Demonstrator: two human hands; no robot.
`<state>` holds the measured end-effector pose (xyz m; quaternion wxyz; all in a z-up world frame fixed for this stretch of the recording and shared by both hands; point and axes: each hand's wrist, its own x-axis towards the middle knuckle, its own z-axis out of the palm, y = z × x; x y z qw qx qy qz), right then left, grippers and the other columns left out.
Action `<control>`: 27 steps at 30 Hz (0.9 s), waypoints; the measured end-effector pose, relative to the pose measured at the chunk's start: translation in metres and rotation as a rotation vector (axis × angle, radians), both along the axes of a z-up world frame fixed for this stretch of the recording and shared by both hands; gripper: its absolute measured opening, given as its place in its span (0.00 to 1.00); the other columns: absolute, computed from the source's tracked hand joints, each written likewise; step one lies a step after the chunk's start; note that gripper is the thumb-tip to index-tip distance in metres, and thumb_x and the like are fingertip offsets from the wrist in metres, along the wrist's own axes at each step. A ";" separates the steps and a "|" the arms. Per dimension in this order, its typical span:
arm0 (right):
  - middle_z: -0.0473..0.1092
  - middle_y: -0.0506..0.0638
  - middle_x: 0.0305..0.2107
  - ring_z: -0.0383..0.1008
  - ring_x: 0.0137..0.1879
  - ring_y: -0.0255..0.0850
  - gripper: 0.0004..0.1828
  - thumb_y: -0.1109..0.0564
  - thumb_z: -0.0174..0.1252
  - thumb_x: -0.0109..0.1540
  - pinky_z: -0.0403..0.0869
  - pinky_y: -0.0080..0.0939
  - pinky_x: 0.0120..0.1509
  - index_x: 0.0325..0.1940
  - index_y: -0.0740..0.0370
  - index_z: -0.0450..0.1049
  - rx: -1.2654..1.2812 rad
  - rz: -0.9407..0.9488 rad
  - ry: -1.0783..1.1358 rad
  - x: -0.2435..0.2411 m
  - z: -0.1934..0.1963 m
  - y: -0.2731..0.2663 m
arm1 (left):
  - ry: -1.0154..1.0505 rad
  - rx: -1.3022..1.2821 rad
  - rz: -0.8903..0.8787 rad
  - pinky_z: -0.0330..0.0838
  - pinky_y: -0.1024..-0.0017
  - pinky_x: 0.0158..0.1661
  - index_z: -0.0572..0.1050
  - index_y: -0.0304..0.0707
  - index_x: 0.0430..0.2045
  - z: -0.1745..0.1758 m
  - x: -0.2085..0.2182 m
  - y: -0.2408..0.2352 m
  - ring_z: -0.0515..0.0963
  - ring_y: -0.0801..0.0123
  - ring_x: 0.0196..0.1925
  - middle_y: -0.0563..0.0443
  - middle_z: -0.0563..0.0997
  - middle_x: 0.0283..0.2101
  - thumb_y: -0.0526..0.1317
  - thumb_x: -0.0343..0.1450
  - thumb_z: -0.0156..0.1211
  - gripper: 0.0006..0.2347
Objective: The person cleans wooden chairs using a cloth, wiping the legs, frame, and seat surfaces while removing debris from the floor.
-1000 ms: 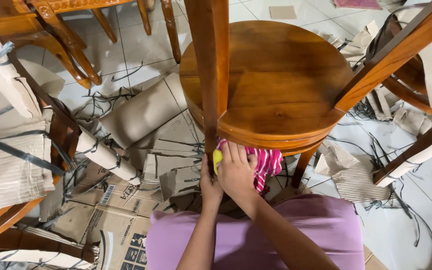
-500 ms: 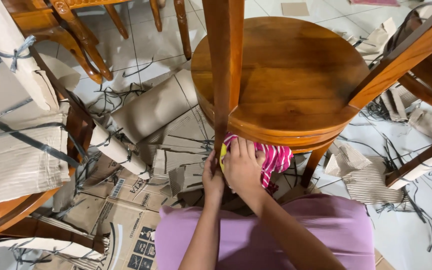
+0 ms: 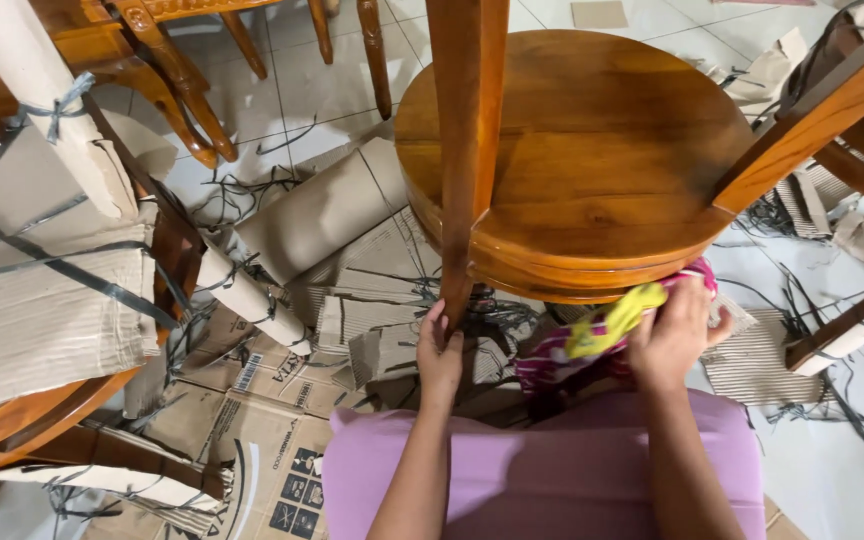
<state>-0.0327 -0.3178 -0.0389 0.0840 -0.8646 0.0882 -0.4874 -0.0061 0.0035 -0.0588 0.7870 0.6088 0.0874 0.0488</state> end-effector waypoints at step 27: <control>0.69 0.52 0.52 0.66 0.64 0.49 0.21 0.53 0.52 0.60 0.47 0.75 0.71 0.58 0.57 0.73 -0.187 0.216 0.067 0.021 0.059 0.236 | -0.036 0.021 0.082 0.69 0.58 0.62 0.74 0.41 0.57 -0.012 0.011 0.002 0.74 0.52 0.65 0.39 0.75 0.61 0.19 0.69 0.41 0.25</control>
